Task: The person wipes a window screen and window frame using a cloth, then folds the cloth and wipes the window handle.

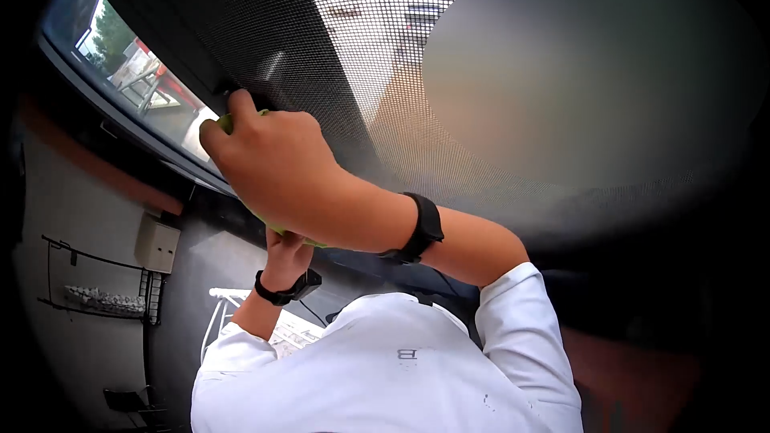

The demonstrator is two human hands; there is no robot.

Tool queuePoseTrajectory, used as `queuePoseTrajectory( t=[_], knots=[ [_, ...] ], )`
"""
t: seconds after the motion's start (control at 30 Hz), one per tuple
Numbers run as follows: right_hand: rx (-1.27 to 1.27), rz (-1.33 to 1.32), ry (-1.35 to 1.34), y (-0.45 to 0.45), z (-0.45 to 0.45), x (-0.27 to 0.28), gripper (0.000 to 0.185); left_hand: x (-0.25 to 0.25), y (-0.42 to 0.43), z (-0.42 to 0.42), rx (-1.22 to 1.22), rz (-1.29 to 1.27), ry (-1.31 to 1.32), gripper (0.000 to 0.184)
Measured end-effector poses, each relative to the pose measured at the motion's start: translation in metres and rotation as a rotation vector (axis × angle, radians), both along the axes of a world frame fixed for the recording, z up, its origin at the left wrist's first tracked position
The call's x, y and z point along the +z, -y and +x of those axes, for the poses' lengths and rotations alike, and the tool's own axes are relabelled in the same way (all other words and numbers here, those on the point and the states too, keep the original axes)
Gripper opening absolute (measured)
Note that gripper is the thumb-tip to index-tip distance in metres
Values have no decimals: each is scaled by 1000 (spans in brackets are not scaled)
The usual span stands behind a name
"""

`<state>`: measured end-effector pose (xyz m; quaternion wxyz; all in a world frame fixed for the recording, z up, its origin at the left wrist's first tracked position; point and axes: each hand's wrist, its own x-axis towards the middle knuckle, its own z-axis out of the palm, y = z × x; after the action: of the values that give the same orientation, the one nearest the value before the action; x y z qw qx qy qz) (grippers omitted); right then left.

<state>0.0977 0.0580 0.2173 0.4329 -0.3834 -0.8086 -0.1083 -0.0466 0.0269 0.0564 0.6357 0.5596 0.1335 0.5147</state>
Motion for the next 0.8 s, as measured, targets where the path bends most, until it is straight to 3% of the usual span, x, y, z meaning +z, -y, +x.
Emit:
queuePoseTrajectory(
  t=[0.1,0.27,0.37,0.47,0.5,0.63,0.77,0.8],
  knots=[
    [-58,60,-49,5,-10,-4,20,1,1,7,192,-415,235,40],
    [-55,30,-58,9,-8,-1,23,-3,2,-10,291,-317,335,45],
    [-76,-7,-53,11,-9,-3,38,-14,-18,-31,658,-273,159,45],
    [-155,-19,-62,19,-14,-7,42,-6,-38,-46,548,-156,29,47],
    [-133,-21,-93,20,-17,-12,43,-4,-39,-41,644,-84,-166,48],
    [-109,-17,-192,24,-24,-24,45,1,-48,-37,400,-143,67,45],
    [-124,43,-339,29,-34,-56,45,24,-68,-38,401,284,-240,40],
    [-157,37,-327,33,-38,-66,45,23,-72,-42,369,273,-228,40]
  ],
)
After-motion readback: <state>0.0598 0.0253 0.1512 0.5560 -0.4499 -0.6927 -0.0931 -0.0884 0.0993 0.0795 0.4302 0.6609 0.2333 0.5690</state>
